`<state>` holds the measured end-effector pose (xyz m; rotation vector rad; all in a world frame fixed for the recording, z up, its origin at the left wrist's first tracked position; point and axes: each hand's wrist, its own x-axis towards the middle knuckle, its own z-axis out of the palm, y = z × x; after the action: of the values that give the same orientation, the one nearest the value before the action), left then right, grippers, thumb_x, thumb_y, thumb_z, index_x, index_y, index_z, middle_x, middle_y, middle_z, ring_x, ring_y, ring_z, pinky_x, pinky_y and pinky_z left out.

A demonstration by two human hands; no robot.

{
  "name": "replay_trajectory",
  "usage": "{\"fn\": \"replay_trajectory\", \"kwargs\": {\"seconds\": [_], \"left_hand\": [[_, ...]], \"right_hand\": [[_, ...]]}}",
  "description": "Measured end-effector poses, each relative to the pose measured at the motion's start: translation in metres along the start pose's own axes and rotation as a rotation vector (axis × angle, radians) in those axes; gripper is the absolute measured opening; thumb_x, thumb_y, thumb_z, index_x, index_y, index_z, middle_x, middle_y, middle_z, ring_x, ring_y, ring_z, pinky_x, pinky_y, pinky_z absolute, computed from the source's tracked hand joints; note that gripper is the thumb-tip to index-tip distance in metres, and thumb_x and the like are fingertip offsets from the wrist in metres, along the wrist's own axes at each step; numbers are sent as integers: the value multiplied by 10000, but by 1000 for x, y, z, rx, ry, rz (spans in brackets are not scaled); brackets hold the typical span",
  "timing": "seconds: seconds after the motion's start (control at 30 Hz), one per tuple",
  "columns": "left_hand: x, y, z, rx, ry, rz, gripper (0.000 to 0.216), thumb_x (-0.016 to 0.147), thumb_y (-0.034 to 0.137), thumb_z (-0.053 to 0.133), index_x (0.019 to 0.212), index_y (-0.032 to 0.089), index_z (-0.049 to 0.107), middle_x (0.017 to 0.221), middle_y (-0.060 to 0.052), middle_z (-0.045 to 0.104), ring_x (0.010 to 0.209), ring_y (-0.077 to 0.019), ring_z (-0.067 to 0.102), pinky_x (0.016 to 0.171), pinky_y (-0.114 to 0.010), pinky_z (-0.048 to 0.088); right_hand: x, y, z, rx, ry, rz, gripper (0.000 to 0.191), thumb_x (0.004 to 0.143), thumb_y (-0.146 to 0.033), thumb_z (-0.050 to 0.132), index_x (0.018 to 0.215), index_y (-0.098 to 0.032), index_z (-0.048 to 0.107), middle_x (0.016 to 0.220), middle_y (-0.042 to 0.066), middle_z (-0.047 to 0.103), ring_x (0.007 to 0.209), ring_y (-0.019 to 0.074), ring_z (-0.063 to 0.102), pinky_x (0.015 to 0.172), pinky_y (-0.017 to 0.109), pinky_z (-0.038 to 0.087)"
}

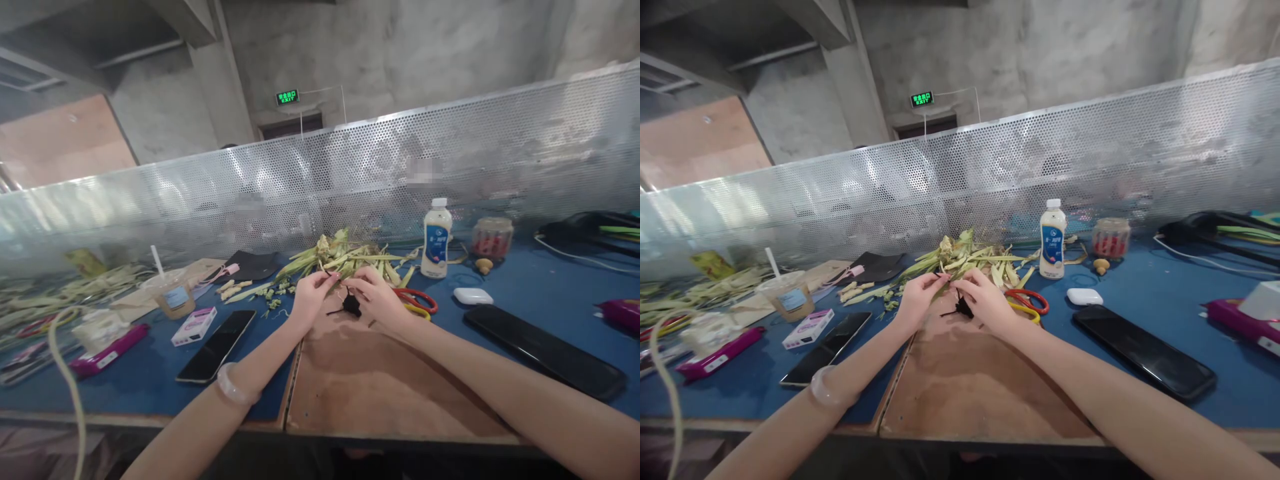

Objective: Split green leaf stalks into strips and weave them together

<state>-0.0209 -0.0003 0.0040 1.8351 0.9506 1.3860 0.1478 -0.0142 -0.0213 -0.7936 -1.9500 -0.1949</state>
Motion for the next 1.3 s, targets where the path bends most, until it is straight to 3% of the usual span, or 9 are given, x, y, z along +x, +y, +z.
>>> {"fn": "replay_trajectory", "kwargs": {"seconds": [0.2, 0.4, 0.57, 0.67, 0.87, 0.97, 1.1, 1.3], "left_hand": [[-1, 3, 2, -204, -62, -111, 329, 657, 403, 629, 818, 118, 667, 763, -48, 662, 712, -175, 602, 666, -307, 512], [-3, 10, 7, -459, -114, -211, 285, 644, 310, 672, 852, 115, 657, 835, -63, 671, 760, -166, 614, 794, -332, 478], [-7, 18, 8, -539, -188, -295, 290, 690, 259, 640, 943, 117, 635, 861, -89, 668, 747, -157, 624, 774, -329, 489], [-10, 20, 8, -339, -185, -217, 281, 713, 292, 612, 947, 138, 640, 857, -73, 672, 733, -169, 630, 731, -330, 504], [-7, 16, 2, 71, 26, 156, 190, 718, 318, 590, 811, 167, 661, 875, -58, 657, 835, -181, 604, 750, -309, 491], [-4, 14, -2, 98, 4, 257, 164, 727, 316, 582, 784, 177, 648, 952, -62, 632, 862, -174, 591, 709, -286, 497], [-4, 17, -1, 14, -9, 275, 147, 739, 295, 570, 787, 173, 636, 976, -68, 629, 756, -148, 602, 602, -256, 495], [-11, 35, 1, 25, 105, 425, 98, 731, 255, 584, 747, 176, 640, 864, -59, 620, 863, -162, 572, 759, -284, 467]], "right_hand": [[-1, -2, -3, -84, -3, -8, 227, 840, -214, 442, 961, -241, 633, 870, 69, 496, 755, 154, 499, 661, 285, 454], [5, -6, -11, 134, 89, 79, 176, 834, -248, 470, 860, -234, 643, 863, 53, 526, 797, 158, 523, 719, 305, 455], [15, -12, -17, 235, 189, 185, 152, 813, -285, 502, 781, -220, 636, 831, 42, 566, 815, 173, 536, 749, 319, 439], [17, -16, -17, 245, 184, 222, 177, 816, -306, 490, 752, -208, 623, 815, 41, 571, 791, 168, 535, 732, 303, 430], [15, -17, -12, 269, 73, 357, 236, 837, -342, 423, 722, -195, 568, 728, 22, 568, 712, 155, 519, 678, 288, 407], [15, -17, -11, 338, 36, 412, 231, 828, -355, 423, 730, -194, 557, 728, 16, 579, 714, 154, 525, 679, 284, 408], [19, -22, -12, 506, 18, 464, 262, 829, -402, 402, 759, -190, 540, 714, 14, 570, 678, 148, 533, 644, 275, 425], [21, -34, -13, 609, 29, 418, 271, 839, -429, 385, 755, -201, 506, 696, -1, 529, 666, 138, 515, 648, 272, 433]]}}
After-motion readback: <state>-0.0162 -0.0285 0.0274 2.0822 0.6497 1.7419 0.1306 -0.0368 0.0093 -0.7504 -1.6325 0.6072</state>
